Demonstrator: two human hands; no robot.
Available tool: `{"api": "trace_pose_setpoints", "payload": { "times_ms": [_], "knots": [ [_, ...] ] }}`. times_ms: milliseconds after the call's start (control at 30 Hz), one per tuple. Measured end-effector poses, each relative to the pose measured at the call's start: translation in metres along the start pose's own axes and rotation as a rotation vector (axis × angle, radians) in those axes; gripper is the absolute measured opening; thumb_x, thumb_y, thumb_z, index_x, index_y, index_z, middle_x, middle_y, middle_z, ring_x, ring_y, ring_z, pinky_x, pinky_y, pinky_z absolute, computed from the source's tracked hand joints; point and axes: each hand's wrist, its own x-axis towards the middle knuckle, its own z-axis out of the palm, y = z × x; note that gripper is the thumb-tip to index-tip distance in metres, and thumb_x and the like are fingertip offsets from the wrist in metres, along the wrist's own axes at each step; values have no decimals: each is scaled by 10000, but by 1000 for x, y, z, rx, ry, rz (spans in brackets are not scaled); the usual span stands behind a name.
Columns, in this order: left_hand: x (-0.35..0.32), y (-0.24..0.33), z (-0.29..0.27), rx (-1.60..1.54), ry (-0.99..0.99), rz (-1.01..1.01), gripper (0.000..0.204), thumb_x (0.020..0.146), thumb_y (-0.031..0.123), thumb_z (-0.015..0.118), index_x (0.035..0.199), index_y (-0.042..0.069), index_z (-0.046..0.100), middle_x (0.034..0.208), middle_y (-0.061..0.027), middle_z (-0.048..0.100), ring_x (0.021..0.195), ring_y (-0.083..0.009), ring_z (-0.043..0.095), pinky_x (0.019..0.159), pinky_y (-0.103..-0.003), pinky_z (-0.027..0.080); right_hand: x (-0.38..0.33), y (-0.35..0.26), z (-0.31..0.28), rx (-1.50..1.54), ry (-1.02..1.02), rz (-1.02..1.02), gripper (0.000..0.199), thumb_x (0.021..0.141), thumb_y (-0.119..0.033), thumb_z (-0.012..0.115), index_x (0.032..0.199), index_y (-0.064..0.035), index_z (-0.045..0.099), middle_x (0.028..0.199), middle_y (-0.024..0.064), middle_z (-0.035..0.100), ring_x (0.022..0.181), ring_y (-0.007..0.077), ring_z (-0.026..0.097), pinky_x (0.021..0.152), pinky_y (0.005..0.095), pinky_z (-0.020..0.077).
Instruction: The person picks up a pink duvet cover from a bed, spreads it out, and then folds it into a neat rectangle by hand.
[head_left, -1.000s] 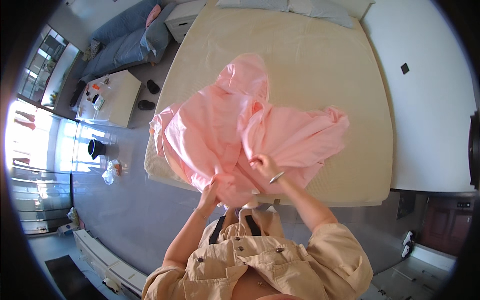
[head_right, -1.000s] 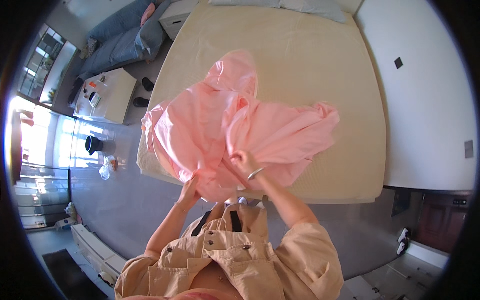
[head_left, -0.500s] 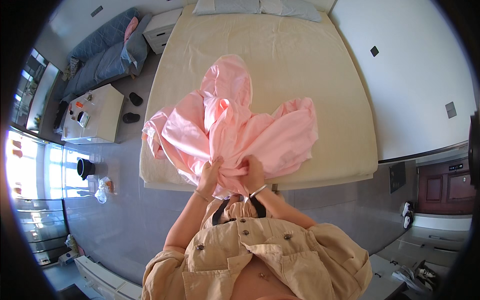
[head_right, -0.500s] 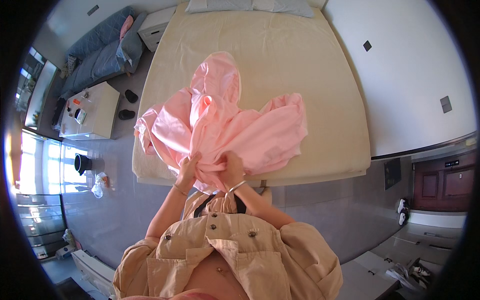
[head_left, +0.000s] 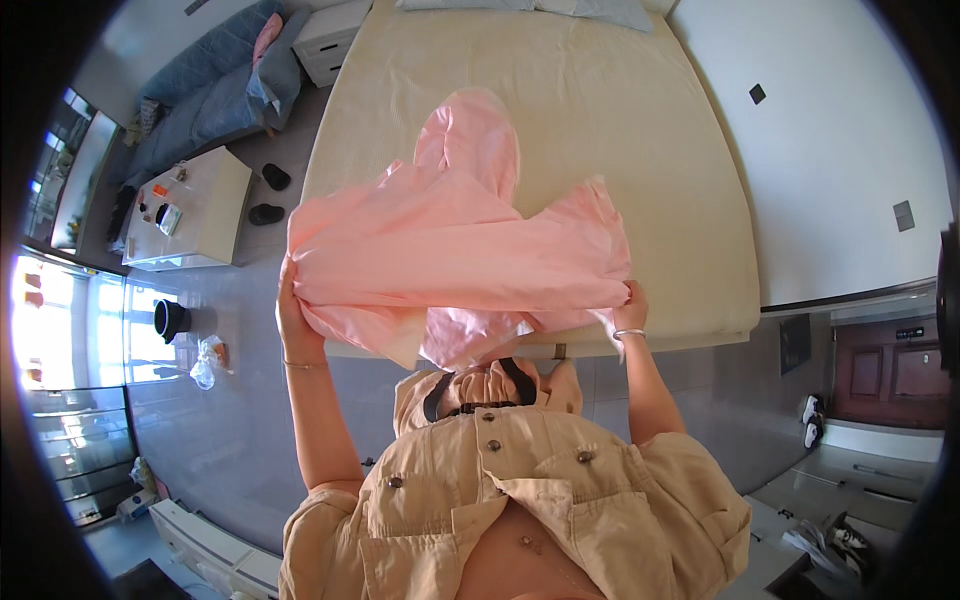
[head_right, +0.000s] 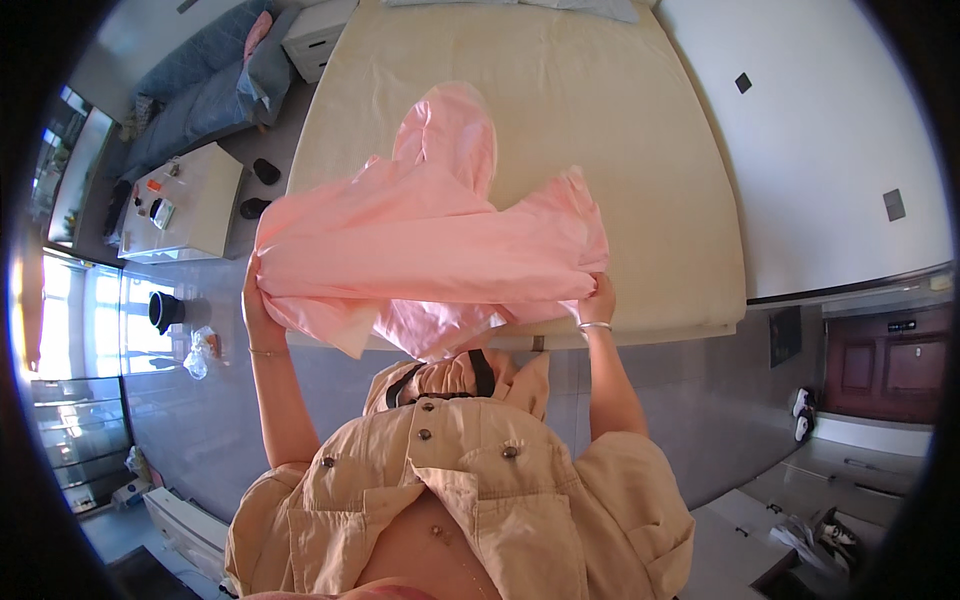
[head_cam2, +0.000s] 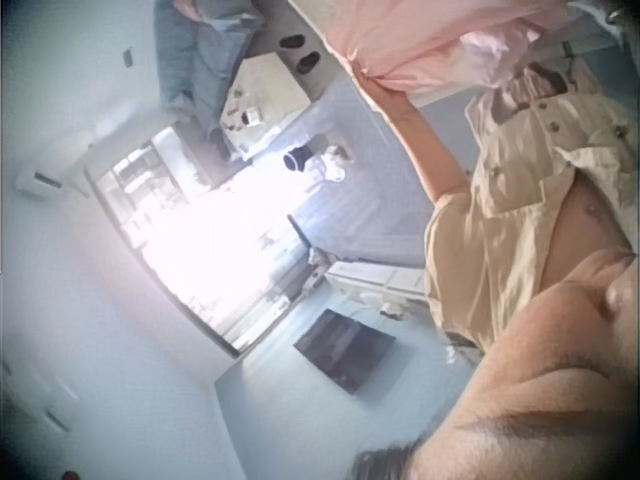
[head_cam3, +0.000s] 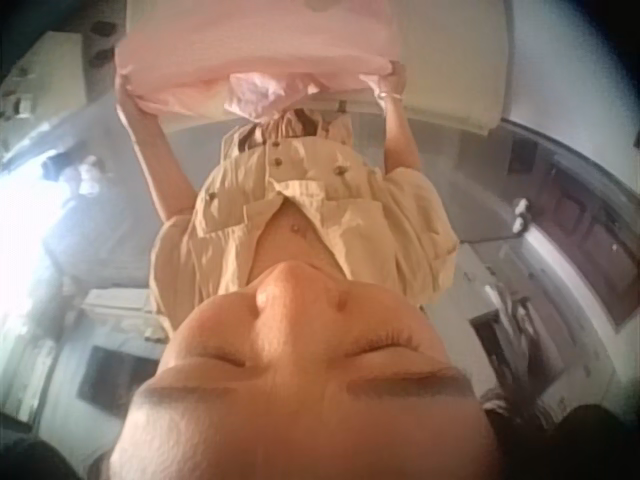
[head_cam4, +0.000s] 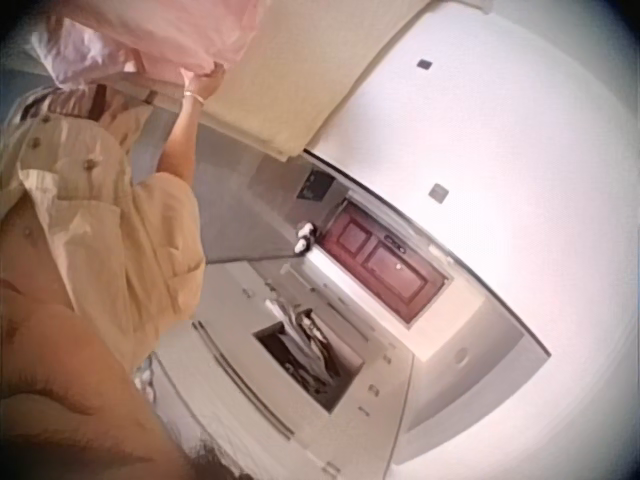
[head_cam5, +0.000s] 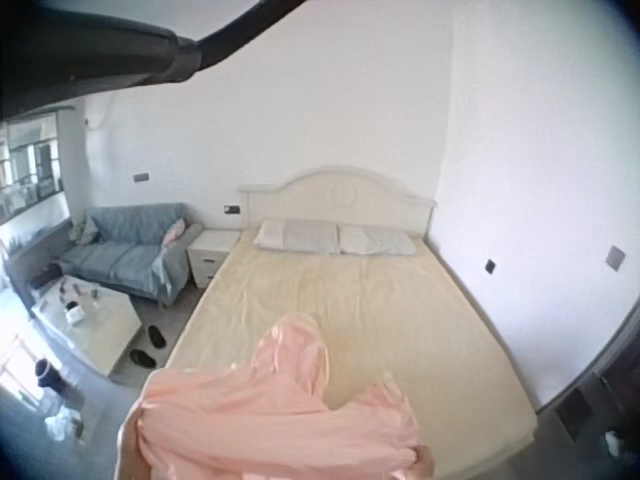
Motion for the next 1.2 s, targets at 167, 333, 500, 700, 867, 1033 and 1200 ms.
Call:
{"api": "trace_pose_setpoints", "payload": {
  "times_ms": [167, 333, 500, 700, 867, 1033, 1200],
  "knots": [
    [22, 0, -31, -87, -15, 27, 385, 833, 302, 489, 1104, 30, 462, 1071, -104, 516, 989, -220, 500, 836, -349, 430, -50, 43, 10, 392, -388, 525, 317, 648, -2, 598, 952, -53, 524, 779, 49, 580, 661, 126, 545, 558, 271, 451],
    [42, -37, -60, 309, 7, -9, 485, 727, 56, 607, 1157, -15, 397, 1072, -114, 501, 955, -218, 517, 782, -312, 464, -66, -39, 31, 375, -1191, 118, 442, 766, -207, 611, 1122, 20, 478, 970, 94, 578, 922, 162, 524, 797, 278, 413],
    [36, -65, -56, 350, -87, -67, 369, 762, 36, 557, 1112, 2, 445, 1034, -81, 524, 935, -194, 526, 780, -301, 456, 15, -165, 59, 631, -1242, 119, 398, 834, -247, 486, 1124, 27, 475, 1050, 81, 532, 916, 142, 501, 774, 264, 414],
    [46, -52, -113, 727, -64, 206, 207, 850, 136, 463, 999, 14, 539, 958, -51, 535, 844, -124, 520, 682, -260, 430, 133, -210, -11, 1731, -712, 179, 362, 839, -199, 417, 1139, 3, 410, 1109, 141, 489, 1076, 272, 452, 894, 408, 398],
    [21, -56, -103, 1370, 201, 374, 206, 846, 109, 446, 1006, 32, 551, 867, -8, 544, 765, -92, 524, 603, -244, 432, 112, -121, -5, 1195, -379, 211, 413, 662, 38, 452, 1073, 11, 431, 914, 91, 528, 748, 152, 544, 602, 286, 485],
    [1, -91, -98, 537, -113, -119, 254, 832, 64, 451, 1076, 19, 501, 891, -12, 558, 754, -78, 544, 597, -224, 458, 9, -139, 60, 576, -559, 255, 311, 620, 16, 488, 930, 18, 501, 686, 17, 498, 611, 87, 496, 511, 216, 407],
    [-4, -110, -22, 22, -134, -215, 244, 852, 131, 461, 1055, 2, 497, 933, -54, 560, 842, -145, 551, 719, -279, 464, -45, -199, 79, 552, -738, -41, 179, 684, -2, 490, 859, 23, 519, 671, -12, 488, 605, 83, 451, 568, 227, 397]
  ]
}}
